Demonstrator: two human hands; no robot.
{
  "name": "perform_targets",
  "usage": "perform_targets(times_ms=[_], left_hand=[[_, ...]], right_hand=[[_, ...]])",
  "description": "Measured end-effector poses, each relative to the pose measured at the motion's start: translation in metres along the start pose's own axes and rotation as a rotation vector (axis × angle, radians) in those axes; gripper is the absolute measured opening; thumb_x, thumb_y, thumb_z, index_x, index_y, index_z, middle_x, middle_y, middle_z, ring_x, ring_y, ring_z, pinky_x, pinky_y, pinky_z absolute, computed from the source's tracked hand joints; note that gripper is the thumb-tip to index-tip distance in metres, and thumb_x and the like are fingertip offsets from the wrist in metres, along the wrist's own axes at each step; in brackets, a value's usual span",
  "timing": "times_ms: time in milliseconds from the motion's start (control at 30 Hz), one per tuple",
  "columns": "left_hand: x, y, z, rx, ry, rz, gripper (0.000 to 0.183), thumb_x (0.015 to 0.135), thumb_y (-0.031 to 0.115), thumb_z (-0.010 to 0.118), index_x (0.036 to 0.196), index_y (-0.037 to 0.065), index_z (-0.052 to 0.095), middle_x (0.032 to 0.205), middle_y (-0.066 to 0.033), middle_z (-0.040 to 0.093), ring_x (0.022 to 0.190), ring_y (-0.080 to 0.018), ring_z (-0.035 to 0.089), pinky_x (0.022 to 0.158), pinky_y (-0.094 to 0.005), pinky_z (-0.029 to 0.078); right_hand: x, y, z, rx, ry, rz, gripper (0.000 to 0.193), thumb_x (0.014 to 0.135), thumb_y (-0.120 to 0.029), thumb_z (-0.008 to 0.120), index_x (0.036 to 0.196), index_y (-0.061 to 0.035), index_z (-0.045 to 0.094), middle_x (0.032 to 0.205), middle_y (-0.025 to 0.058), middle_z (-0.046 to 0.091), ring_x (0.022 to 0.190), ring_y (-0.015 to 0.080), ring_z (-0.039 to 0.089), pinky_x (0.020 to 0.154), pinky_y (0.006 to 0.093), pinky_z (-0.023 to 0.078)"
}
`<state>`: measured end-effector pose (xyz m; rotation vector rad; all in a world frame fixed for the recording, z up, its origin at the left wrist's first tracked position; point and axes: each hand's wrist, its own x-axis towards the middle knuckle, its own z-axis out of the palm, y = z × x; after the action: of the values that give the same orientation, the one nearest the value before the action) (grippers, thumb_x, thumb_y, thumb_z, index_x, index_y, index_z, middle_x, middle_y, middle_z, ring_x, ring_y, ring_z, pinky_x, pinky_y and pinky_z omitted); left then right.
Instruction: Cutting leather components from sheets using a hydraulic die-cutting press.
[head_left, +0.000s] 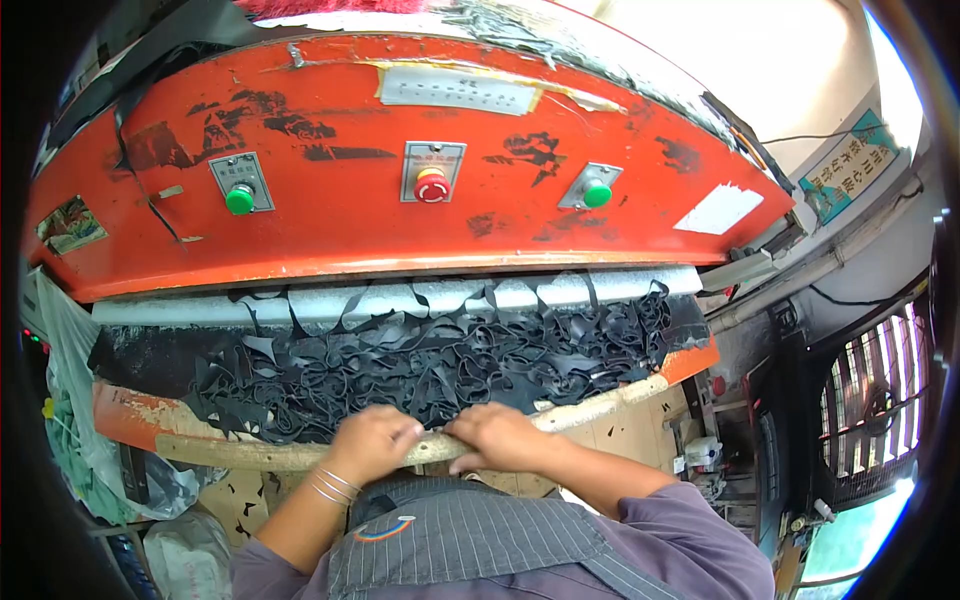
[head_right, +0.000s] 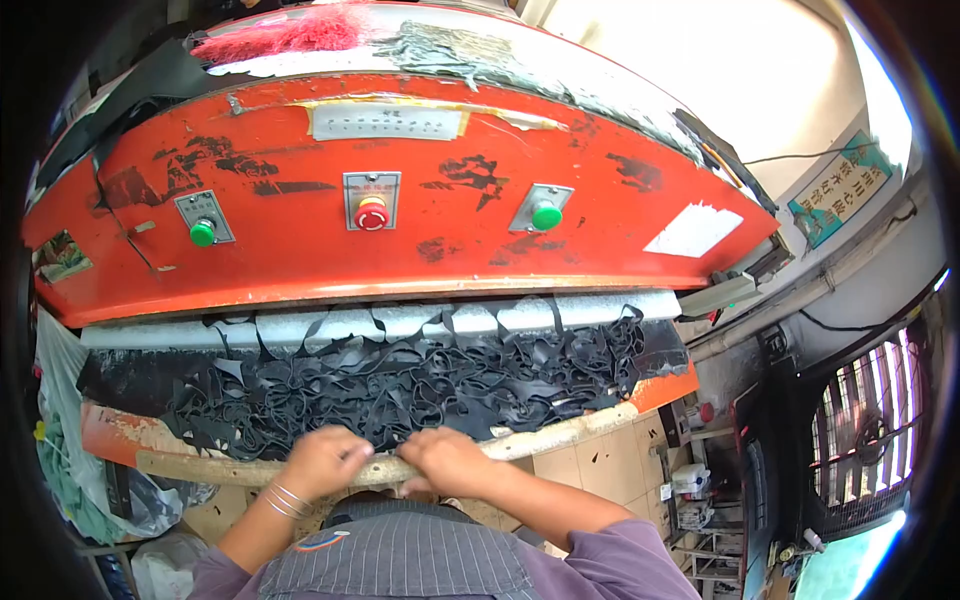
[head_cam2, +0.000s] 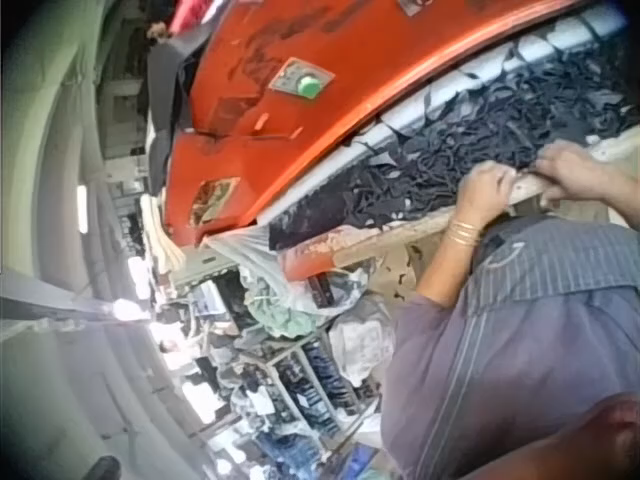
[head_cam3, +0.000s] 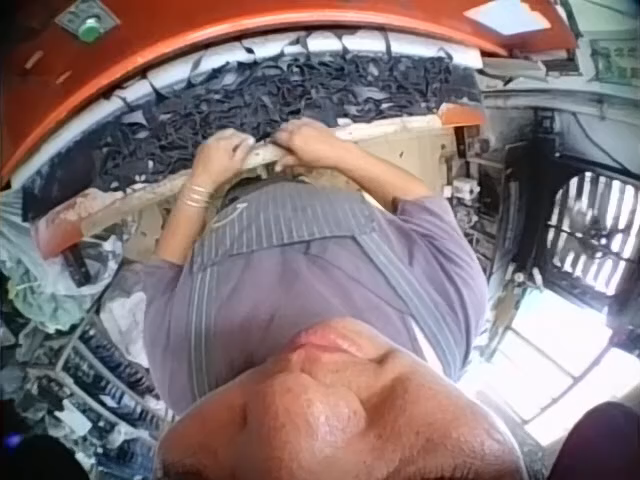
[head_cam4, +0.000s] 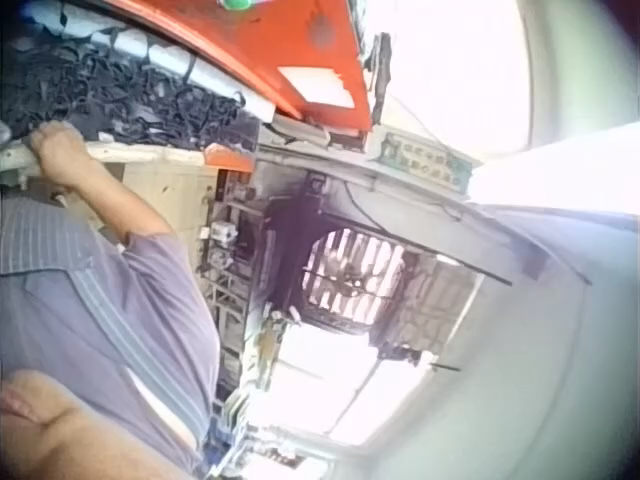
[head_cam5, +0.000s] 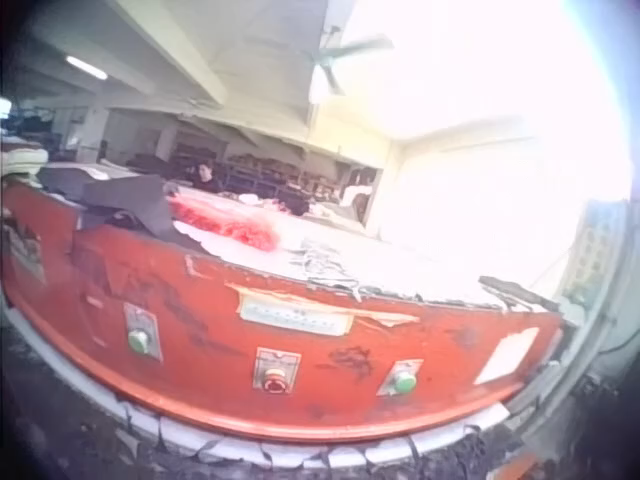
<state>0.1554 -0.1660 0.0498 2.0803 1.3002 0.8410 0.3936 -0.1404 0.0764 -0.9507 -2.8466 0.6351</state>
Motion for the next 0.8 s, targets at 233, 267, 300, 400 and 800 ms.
perform_targets(times_ms=[233, 267, 300, 400, 800], left_hand=[[-0.013, 0.026, 0.039, 0.238, 0.196, -0.048, 0.012, 0.076, 0.017, 0.066, 0.080, 0.007, 0.071, 0.076, -0.0096, 0.062, 0.073, -0.0301, 0.058, 0.067, -0.0397, 0.048], [-0.013, 0.027, 0.041, 0.245, 0.190, -0.050, 0.012, 0.076, 0.017, 0.066, 0.080, 0.007, 0.071, 0.076, -0.0096, 0.062, 0.073, -0.0301, 0.058, 0.067, -0.0397, 0.048], [-0.013, 0.026, 0.042, 0.241, 0.198, -0.065, 0.011, 0.076, 0.017, 0.066, 0.079, 0.007, 0.071, 0.076, -0.0098, 0.062, 0.073, -0.0301, 0.058, 0.067, -0.0397, 0.048], [-0.010, 0.029, 0.036, 0.242, 0.204, -0.091, 0.013, 0.074, 0.018, 0.066, 0.078, 0.007, 0.071, 0.074, -0.0098, 0.062, 0.073, -0.0301, 0.058, 0.067, -0.0398, 0.049], [0.174, 0.003, 0.025, 0.260, 0.063, 0.029, 0.035, 0.086, 0.026, 0.063, 0.113, 0.003, 0.061, 0.115, -0.0144, 0.063, 0.107, -0.0320, 0.059, 0.093, -0.0414, 0.045]], right_hand=[[-0.003, -0.005, 0.036, -0.147, 0.254, 0.078, 0.030, 0.063, -0.012, 0.069, 0.090, -0.0052, 0.060, 0.086, 0.0077, 0.061, 0.083, 0.0250, 0.061, 0.069, 0.0361, 0.052], [-0.003, -0.004, 0.035, -0.142, 0.270, 0.071, 0.029, 0.063, -0.012, 0.068, 0.090, -0.0056, 0.060, 0.085, 0.0077, 0.061, 0.083, 0.0251, 0.061, 0.068, 0.0369, 0.053], [-0.003, -0.003, 0.035, -0.133, 0.274, 0.070, 0.029, 0.063, -0.012, 0.068, 0.090, -0.0056, 0.060, 0.085, 0.0077, 0.061, 0.083, 0.0251, 0.061, 0.068, 0.0369, 0.053], [0.002, 0.005, 0.024, -0.139, 0.212, 0.049, 0.026, 0.066, -0.017, 0.068, 0.088, -0.0049, 0.063, 0.084, 0.0098, 0.065, 0.079, 0.0279, 0.064, 0.067, 0.0397, 0.054], [0.220, 0.192, -0.095, -0.535, 0.183, -0.250, 0.018, 0.081, -0.020, 0.055, 0.084, -0.0133, 0.071, 0.095, 0.0048, 0.066, 0.097, 0.0232, 0.063, 0.082, 0.0363, 0.046]])
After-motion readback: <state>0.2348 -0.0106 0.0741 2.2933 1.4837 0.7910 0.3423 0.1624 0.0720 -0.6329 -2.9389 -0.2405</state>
